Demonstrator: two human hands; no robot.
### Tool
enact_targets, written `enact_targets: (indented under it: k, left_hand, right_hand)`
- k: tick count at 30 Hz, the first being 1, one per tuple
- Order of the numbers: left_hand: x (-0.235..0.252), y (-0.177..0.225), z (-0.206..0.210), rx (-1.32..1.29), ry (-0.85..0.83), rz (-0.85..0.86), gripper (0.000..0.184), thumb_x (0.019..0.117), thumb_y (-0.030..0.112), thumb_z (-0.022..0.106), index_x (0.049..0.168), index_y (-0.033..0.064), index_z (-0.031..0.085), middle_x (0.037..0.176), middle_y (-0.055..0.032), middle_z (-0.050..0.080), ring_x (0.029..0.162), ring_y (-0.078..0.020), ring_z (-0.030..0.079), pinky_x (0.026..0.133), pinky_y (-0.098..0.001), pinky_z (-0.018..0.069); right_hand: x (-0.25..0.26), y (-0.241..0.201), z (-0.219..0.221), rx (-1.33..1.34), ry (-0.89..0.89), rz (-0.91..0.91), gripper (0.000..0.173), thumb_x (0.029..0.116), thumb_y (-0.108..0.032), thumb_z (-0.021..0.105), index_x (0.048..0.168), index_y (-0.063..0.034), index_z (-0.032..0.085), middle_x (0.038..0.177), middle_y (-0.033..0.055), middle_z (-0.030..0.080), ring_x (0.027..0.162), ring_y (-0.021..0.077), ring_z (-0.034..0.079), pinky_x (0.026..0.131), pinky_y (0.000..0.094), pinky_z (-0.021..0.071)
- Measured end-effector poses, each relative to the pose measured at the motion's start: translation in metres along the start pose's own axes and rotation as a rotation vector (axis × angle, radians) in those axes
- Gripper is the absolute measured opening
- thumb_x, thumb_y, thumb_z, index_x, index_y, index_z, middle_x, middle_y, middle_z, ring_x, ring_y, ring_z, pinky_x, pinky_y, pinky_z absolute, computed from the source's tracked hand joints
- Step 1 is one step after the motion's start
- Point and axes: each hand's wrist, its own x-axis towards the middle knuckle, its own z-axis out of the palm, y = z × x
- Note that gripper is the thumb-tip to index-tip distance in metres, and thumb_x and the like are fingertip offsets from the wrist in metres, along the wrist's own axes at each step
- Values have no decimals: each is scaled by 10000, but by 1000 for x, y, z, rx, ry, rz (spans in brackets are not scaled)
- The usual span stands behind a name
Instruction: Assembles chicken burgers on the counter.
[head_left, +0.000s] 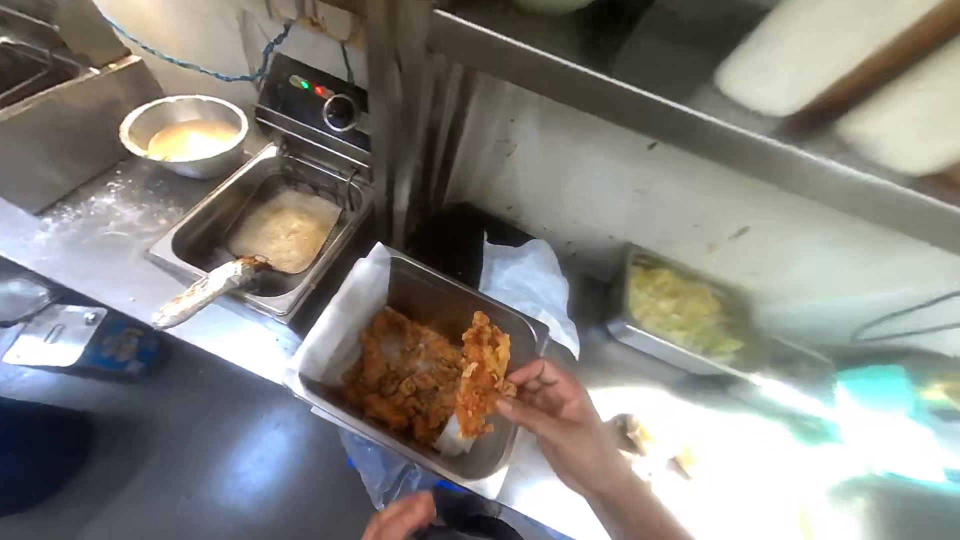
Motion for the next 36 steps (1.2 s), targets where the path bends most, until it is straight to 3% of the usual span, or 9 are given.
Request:
enact_targets:
  k: [4, 8, 13, 16, 20, 24, 27, 30, 36]
  left_hand:
    - [39, 41, 58, -154, -77, -81, 666, 957, 273, 729, 1527, 141, 411, 1460, -32, 547, 1260, -185, 598, 1042, -387, 544]
    - [32, 38, 130, -327, -219, -131, 326, 997, 108, 658, 1315, 74, 592, 1187, 69, 694, 1074, -76, 668, 949, -299, 576]
    - [-12, 32, 239, -154, -525, -304, 325, 983, 64, 648, 1262, -88, 580, 1079, -66, 715, 924, -126, 716, 831, -344, 633]
    - [-47, 31, 340, -51, -702, -452, 363, 975, 161, 678, 1278, -34, 631, 1119, -104, 730, 949, -177, 734, 844, -383, 642]
    - [-87, 3, 476, 84, -856, -548, 330, 983, 243, 666, 1245, 41, 678, 1115, -61, 735, 977, -132, 723, 900, -341, 615]
    - [-113, -24, 557, 207, -833, -595, 351, 976, 273, 681, 1250, 53, 689, 1109, -91, 738, 1003, -154, 717, 948, -369, 586]
    - [-118, -29, 578, 362, -753, -574, 428, 960, 307, 708, 1309, 65, 658, 1204, -121, 700, 1049, -205, 705, 976, -408, 576]
    - [-113, -19, 582, 572, -735, -426, 541, 953, 397, 694, 1428, 156, 596, 1340, -84, 650, 1148, -226, 662, 1021, -447, 533]
    - [-127, -29, 582, 527, -693, -209, 357, 941, 371, 709, 1246, 188, 738, 1323, -43, 659, 1199, -166, 639, 1047, -391, 528]
  right_hand:
    - [-63, -2, -19, 175, -43, -135, 230, 908, -3, 736, 1116, -46, 647, 1062, 101, 727, 949, 181, 718, 869, 384, 613]
    - [-125, -8, -83, 16, 2, -178, 306, 937, -65, 729, 1190, 61, 614, 1184, 152, 686, 1042, 212, 700, 900, 398, 609]
    - [-246, 31, -289, -695, 600, 4, 315, 965, -307, 709, 1229, -135, 703, 1236, 24, 707, 1113, 150, 689, 897, 403, 616]
    - [-315, 66, -431, -896, 876, 408, 524, 966, -463, 670, 1329, -87, 633, 1220, 159, 694, 1039, 328, 699, 876, 581, 574]
    - [-334, 110, -544, -1071, 858, 655, 649, 953, -556, 644, 1345, -40, 599, 1261, 268, 624, 1077, 463, 648, 882, 683, 520]
    - [-325, 122, -575, -1065, 749, 566, 435, 976, -393, 658, 1238, -47, 651, 1141, 231, 670, 1034, 439, 659, 850, 663, 528]
    - [-335, 119, -583, -714, 620, 660, 436, 974, -371, 646, 1233, -24, 596, 1003, 189, 689, 870, 349, 688, 769, 583, 560]
    - [-365, 106, -562, -641, 472, 505, 362, 991, -269, 606, 1245, -29, 509, 881, 128, 659, 702, 256, 679, 666, 481, 598]
    - [-405, 99, -490, -933, 378, 277, 394, 1069, -389, 448, 1270, -98, 620, 772, 27, 659, 635, 201, 650, 584, 443, 570]
